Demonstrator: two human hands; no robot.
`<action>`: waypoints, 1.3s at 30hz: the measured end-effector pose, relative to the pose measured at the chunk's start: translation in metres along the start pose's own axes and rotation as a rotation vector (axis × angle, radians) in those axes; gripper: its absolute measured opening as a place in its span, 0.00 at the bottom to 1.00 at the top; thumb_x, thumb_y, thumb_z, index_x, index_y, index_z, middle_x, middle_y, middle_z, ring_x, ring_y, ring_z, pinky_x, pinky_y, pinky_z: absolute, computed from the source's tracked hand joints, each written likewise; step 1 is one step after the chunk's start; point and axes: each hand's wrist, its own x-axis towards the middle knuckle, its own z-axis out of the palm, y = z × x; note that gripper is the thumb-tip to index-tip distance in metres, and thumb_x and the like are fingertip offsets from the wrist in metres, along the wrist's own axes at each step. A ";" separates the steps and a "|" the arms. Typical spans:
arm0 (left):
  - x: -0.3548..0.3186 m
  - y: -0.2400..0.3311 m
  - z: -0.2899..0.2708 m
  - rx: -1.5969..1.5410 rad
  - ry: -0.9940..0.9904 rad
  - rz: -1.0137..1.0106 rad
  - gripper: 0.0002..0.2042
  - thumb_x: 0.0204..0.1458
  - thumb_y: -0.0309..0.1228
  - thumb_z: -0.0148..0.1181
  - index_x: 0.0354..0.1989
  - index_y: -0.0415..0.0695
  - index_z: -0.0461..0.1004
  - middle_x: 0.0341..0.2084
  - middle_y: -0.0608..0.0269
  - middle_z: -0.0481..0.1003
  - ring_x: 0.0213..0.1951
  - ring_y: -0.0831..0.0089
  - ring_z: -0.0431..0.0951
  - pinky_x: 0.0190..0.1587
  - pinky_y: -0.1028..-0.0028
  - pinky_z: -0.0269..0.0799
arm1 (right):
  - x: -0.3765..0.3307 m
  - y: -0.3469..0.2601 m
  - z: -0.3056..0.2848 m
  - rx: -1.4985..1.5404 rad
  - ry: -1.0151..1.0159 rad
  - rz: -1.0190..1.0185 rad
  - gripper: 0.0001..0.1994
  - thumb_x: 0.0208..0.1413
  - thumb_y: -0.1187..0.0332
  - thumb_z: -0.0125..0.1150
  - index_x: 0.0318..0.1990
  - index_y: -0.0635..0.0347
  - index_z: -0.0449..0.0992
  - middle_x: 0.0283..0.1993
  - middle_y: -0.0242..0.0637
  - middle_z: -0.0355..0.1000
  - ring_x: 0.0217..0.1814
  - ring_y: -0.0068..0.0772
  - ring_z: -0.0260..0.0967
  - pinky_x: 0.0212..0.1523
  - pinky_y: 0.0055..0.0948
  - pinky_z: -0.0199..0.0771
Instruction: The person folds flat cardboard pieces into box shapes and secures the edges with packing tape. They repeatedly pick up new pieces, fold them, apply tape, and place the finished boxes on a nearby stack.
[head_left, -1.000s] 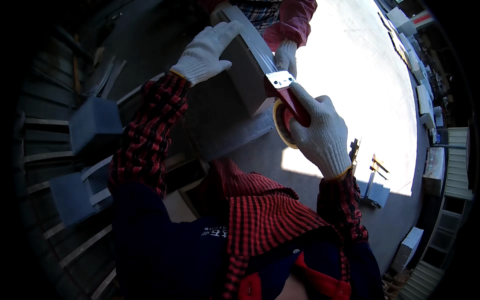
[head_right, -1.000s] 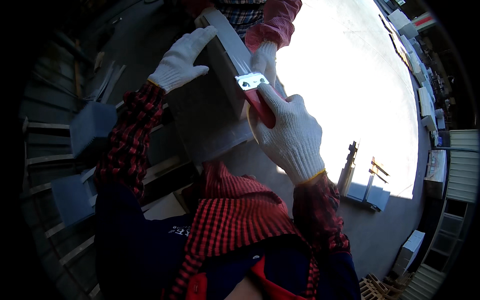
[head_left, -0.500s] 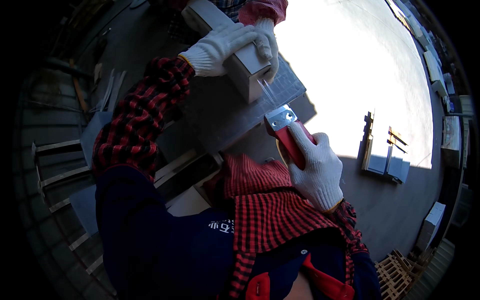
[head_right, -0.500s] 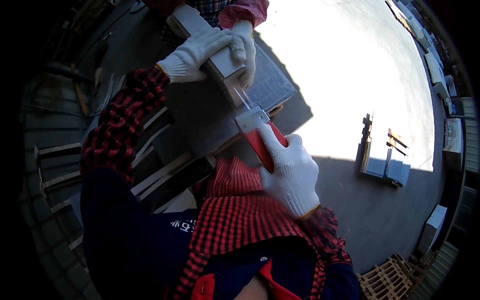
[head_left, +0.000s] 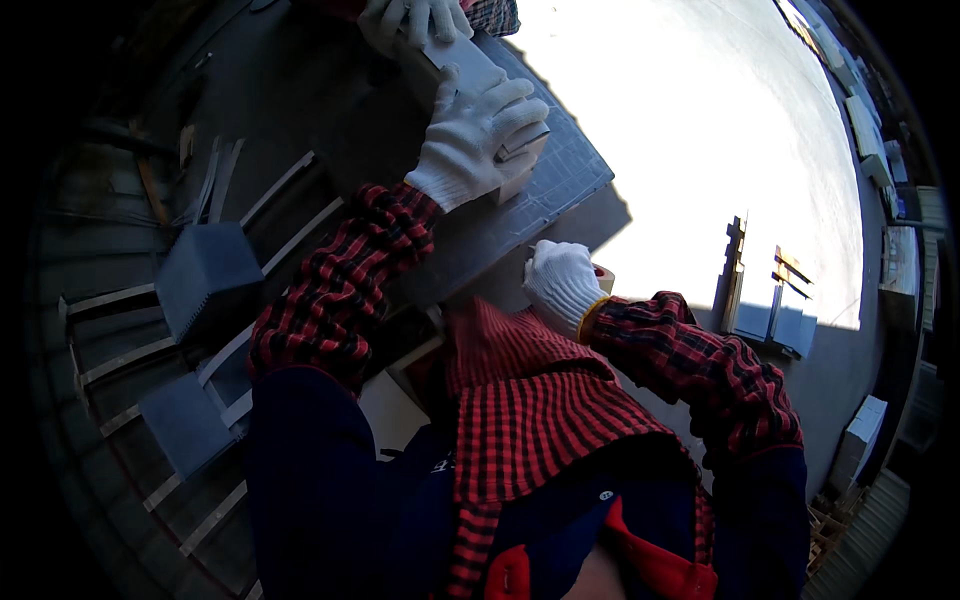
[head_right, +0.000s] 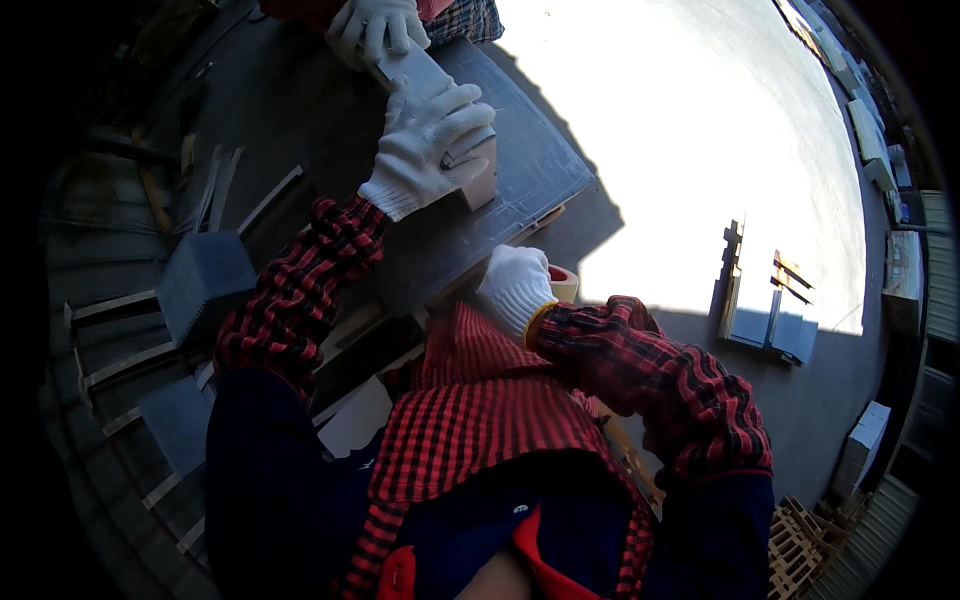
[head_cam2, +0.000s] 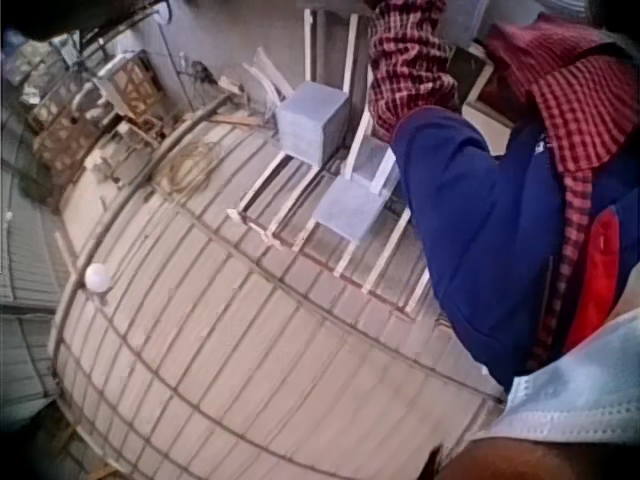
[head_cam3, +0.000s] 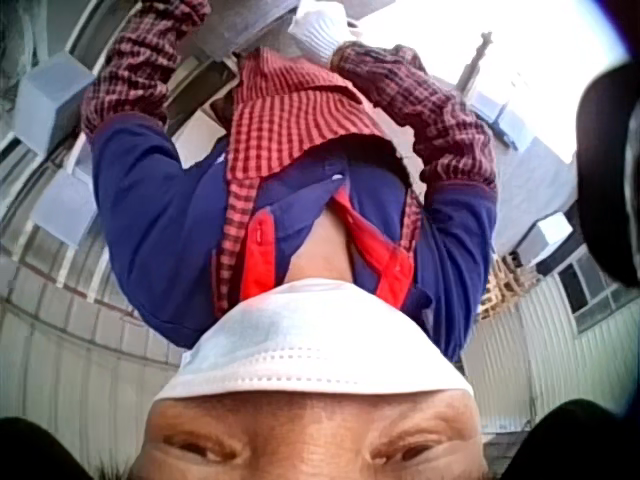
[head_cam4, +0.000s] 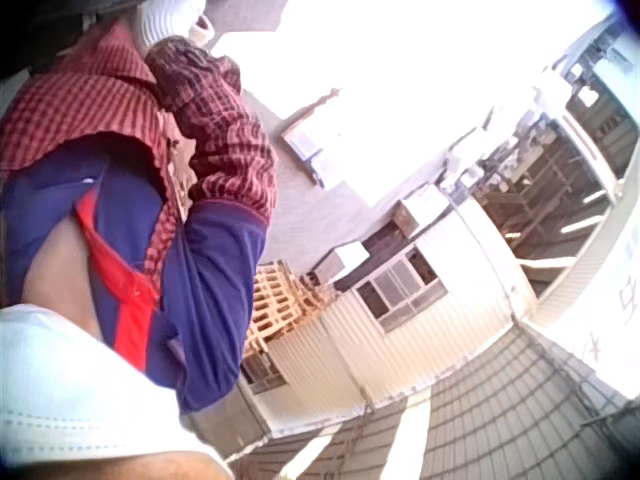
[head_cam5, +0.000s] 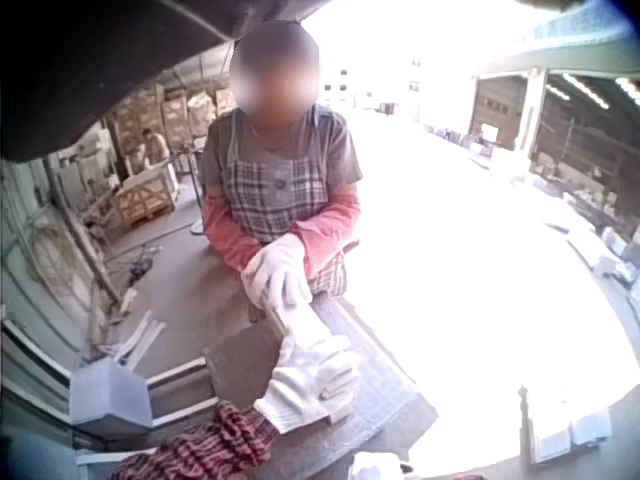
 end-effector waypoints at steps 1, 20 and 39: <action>0.001 -0.006 0.004 -0.017 0.013 0.035 0.27 0.48 0.47 0.68 0.58 0.62 0.70 0.62 0.65 0.64 0.69 0.56 0.57 0.69 0.35 0.38 | -0.003 0.002 0.016 -0.096 -0.209 -0.087 0.11 0.52 0.60 0.62 0.34 0.58 0.83 0.37 0.39 0.75 0.37 0.33 0.75 0.25 0.33 0.70; 0.033 -0.031 -0.048 -0.095 -0.381 0.120 0.35 0.39 0.56 0.72 0.61 0.65 0.72 0.66 0.65 0.64 0.69 0.56 0.59 0.71 0.51 0.52 | 0.229 -0.058 0.145 1.402 0.145 -0.107 0.32 0.46 0.57 0.63 0.63 0.43 0.72 0.64 0.53 0.68 0.67 0.53 0.63 0.64 0.40 0.66; -0.018 -0.053 0.027 0.058 0.255 -0.312 0.49 0.39 0.45 0.77 0.71 0.53 0.56 0.68 0.46 0.55 0.70 0.48 0.55 0.69 0.46 0.54 | 0.053 0.061 -0.103 0.587 1.004 0.245 0.37 0.49 0.55 0.72 0.65 0.62 0.66 0.59 0.50 0.70 0.57 0.50 0.72 0.54 0.39 0.76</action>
